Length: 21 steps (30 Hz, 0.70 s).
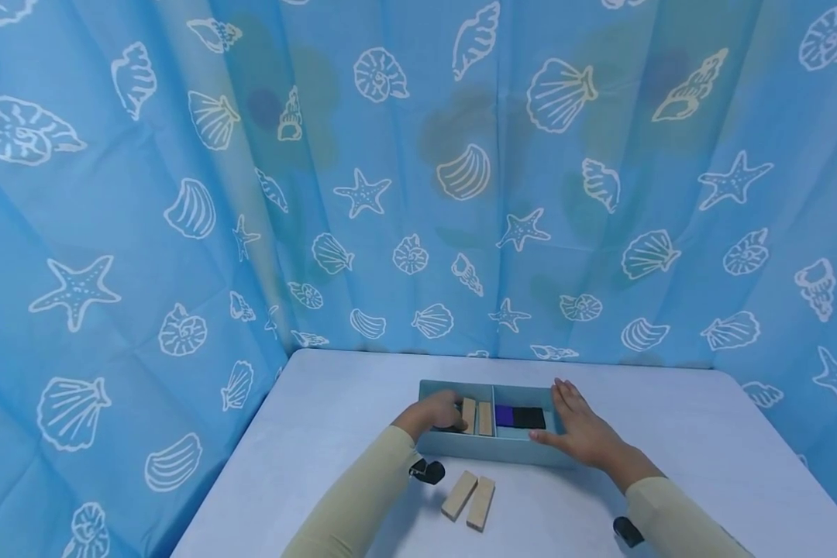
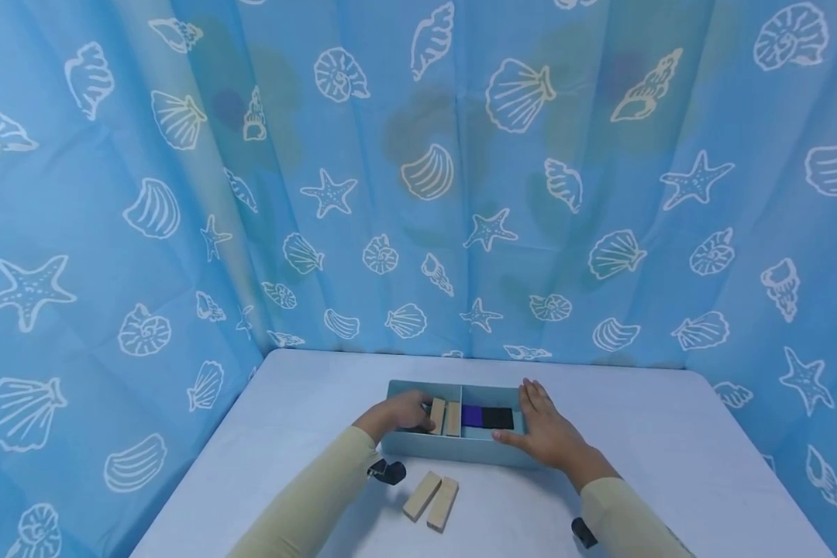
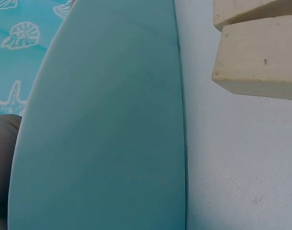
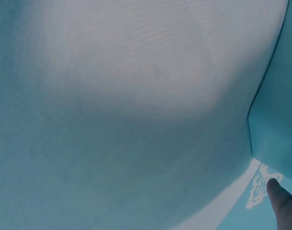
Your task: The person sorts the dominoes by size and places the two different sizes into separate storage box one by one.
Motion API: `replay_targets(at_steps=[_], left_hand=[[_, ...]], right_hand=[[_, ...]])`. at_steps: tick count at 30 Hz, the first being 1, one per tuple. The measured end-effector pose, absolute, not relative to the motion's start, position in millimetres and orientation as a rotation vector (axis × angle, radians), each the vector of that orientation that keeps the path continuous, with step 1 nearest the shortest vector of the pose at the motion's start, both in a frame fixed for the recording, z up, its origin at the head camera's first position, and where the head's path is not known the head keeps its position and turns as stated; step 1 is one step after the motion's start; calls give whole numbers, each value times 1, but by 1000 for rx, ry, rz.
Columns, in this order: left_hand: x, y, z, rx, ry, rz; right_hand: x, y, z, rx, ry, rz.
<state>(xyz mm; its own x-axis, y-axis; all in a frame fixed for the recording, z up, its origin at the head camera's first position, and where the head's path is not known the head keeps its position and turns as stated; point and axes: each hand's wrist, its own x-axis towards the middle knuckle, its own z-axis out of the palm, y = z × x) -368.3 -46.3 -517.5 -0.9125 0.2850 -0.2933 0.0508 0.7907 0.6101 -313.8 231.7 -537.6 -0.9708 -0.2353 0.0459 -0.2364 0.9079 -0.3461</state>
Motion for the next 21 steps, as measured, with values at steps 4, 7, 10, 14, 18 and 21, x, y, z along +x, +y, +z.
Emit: replay_targets(at_steps=[4, 7, 10, 14, 18, 21], left_hand=[[-368, -46, -516, 256, 2624, 859], [-368, -45, -516, 248, 2634, 850], [-368, -45, -517, 249, 2635, 858], [-369, -44, -519, 254, 2639, 871], [-370, -43, -521, 255, 2649, 864], [-371, -43, -522, 261, 2651, 862]], right_hand=[[-315, 232, -537, 379, -3069, 556], [-315, 232, -538, 384, -3070, 557], [-315, 232, -538, 383, -3067, 557], [-314, 231, -538, 382, -3062, 554], [-314, 231, -537, 385, -3060, 559], [-314, 231, -537, 382, -3060, 562]])
